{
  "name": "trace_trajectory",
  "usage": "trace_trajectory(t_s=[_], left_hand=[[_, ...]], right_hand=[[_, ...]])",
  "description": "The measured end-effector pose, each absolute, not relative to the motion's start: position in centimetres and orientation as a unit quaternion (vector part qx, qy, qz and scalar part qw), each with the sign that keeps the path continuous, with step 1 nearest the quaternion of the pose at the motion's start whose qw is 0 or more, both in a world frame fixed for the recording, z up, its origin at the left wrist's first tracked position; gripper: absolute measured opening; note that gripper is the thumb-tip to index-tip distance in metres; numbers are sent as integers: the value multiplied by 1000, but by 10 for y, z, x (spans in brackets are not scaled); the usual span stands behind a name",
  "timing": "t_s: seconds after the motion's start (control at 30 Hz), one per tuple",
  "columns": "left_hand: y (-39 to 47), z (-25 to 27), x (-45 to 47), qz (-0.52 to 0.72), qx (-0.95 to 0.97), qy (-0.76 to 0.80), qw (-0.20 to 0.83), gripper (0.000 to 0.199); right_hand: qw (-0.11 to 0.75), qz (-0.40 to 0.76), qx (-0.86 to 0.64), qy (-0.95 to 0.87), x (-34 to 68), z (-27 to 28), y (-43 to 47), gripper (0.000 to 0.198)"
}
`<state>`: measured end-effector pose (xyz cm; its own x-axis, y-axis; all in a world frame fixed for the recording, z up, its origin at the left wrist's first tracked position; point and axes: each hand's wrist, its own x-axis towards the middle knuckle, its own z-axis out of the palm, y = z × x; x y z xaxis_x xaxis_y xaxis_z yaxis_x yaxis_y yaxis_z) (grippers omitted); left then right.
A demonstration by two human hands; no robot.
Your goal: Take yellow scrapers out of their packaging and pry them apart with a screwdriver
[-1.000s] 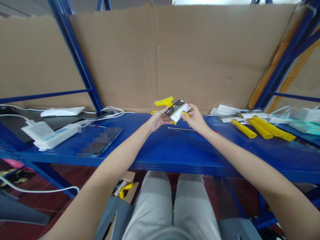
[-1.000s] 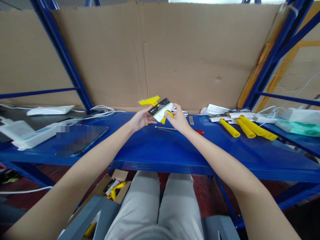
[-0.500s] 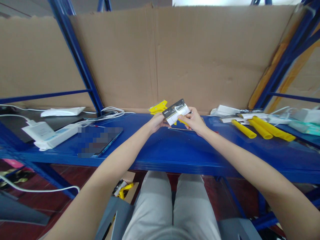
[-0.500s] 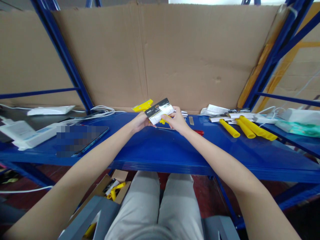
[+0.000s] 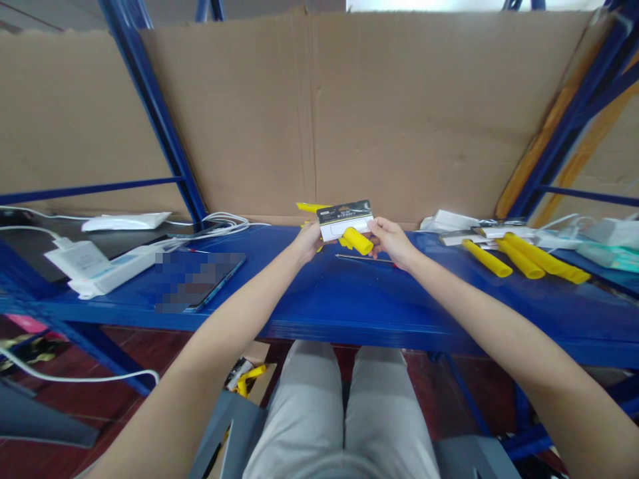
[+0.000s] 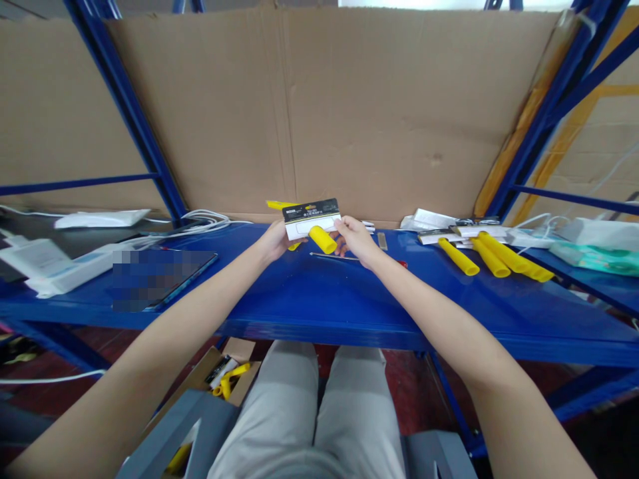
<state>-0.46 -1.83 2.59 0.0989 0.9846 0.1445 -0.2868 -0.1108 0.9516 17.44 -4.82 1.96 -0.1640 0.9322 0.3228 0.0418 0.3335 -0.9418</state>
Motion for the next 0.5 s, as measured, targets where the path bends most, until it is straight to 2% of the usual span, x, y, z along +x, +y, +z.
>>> trace_trajectory(t_s=[0.37,0.5], left_hand=[[-24,27,0,584,468,318,582,8],[-15,21,-4,573,446,328,604,22]], right_hand=[[517,452,-347,-639,178,17,-43,32],[506,464,-318,-654,179,16,-43,36]])
